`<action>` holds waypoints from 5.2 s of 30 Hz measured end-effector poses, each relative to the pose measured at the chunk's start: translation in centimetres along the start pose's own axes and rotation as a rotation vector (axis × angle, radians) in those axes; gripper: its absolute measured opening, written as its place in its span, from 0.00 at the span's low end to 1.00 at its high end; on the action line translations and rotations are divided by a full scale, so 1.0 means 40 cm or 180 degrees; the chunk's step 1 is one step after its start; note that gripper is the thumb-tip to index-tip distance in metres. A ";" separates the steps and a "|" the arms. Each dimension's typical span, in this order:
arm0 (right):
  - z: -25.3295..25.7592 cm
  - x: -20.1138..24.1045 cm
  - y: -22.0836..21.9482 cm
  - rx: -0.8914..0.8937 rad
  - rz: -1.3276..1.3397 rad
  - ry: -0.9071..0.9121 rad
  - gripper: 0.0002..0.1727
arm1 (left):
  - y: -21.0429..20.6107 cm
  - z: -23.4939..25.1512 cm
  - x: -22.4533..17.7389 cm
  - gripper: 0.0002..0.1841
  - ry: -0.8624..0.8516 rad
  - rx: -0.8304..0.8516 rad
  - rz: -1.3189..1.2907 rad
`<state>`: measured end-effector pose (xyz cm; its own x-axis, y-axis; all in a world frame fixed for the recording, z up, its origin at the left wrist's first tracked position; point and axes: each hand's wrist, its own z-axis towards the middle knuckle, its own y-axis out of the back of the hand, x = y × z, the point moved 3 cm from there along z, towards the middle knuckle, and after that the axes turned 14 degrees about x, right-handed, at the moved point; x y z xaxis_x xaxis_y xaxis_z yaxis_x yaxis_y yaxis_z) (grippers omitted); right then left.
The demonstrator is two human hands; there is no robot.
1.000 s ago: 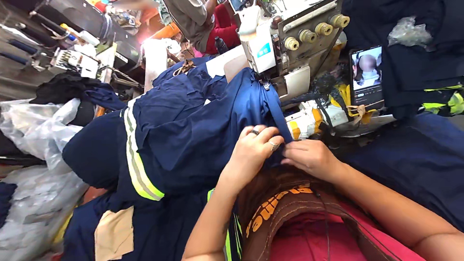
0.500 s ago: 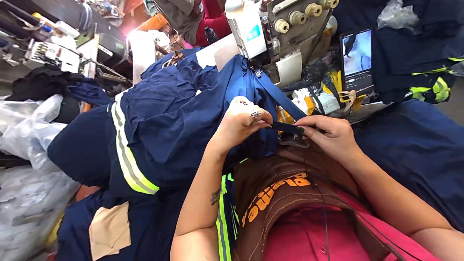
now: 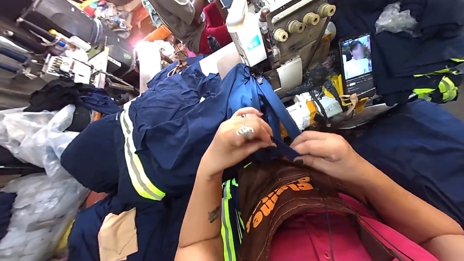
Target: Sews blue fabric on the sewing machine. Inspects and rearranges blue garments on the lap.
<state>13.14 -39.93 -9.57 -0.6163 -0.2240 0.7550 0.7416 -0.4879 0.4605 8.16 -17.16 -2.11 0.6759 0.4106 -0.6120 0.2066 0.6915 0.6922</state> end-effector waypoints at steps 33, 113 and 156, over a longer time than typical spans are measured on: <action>0.294 -0.014 0.050 0.1255 -0.0180 -0.0617 0.10 | -0.077 0.030 -0.164 0.07 0.1288 0.1924 0.2630; 0.208 -0.333 0.036 -0.0656 0.0356 0.0078 0.07 | 0.203 0.158 0.162 0.12 0.1109 0.1401 0.1869; 0.260 -0.277 -0.075 -0.0433 -0.0804 -0.0386 0.16 | -0.154 -0.090 0.155 0.06 0.2170 -0.2274 0.2599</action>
<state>20.51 -27.21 -14.47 -0.7343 0.0169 0.6786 0.5217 -0.6256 0.5800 8.54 -16.72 -11.53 -0.1147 0.9381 -0.3269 -0.6621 0.1731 0.7292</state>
